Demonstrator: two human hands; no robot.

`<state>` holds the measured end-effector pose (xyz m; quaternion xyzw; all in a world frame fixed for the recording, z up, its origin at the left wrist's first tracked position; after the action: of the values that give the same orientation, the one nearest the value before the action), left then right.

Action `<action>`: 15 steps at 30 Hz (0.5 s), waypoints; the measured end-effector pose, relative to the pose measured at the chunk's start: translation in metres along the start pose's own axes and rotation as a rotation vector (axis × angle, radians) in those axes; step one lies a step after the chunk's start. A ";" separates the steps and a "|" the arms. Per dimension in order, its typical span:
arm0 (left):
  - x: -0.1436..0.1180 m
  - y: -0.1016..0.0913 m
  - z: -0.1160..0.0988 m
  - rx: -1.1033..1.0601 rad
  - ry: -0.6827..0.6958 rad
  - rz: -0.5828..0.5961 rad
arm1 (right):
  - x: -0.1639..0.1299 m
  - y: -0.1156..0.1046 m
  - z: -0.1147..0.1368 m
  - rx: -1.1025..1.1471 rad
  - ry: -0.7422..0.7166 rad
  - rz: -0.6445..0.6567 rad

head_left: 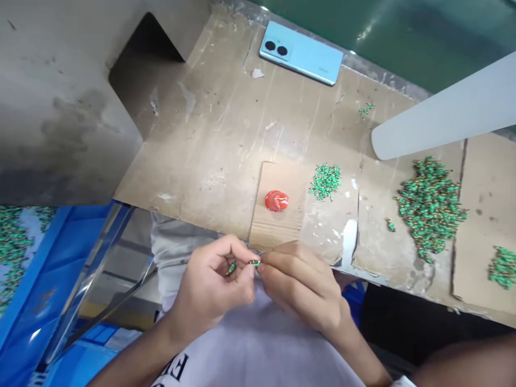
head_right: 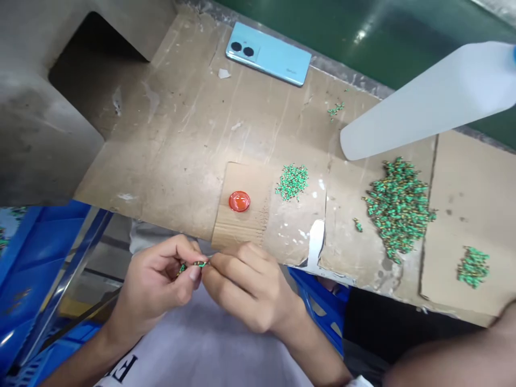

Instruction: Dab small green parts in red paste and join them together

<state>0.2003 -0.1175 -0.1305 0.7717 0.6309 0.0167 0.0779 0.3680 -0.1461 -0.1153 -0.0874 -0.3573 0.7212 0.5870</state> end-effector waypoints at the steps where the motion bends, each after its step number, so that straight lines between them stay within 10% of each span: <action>1: -0.001 0.001 0.002 -0.011 -0.011 0.018 | -0.002 0.000 -0.002 0.027 -0.002 -0.021; 5: -0.004 0.001 0.008 -0.133 -0.067 0.089 | -0.019 -0.019 -0.029 0.120 0.256 -0.255; 8: -0.001 -0.007 0.005 -0.359 -0.065 -0.003 | -0.050 -0.069 -0.063 0.046 0.689 -0.903; 15: 0.005 -0.024 -0.004 -0.514 -0.112 -0.071 | -0.077 -0.123 -0.098 -0.218 0.967 -1.029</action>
<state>0.1777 -0.1076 -0.1300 0.7035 0.6275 0.1309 0.3068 0.5407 -0.1685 -0.1336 -0.2760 -0.1231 0.1935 0.9334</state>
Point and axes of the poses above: each hand's wrist, its own x-axis towards the middle knuckle, its own y-axis out of the palm, z = x × y, the point moved 3 cm from there along x, towards the middle knuckle, and after that the axes turned 14 degrees about y, right-handed, at the moved point
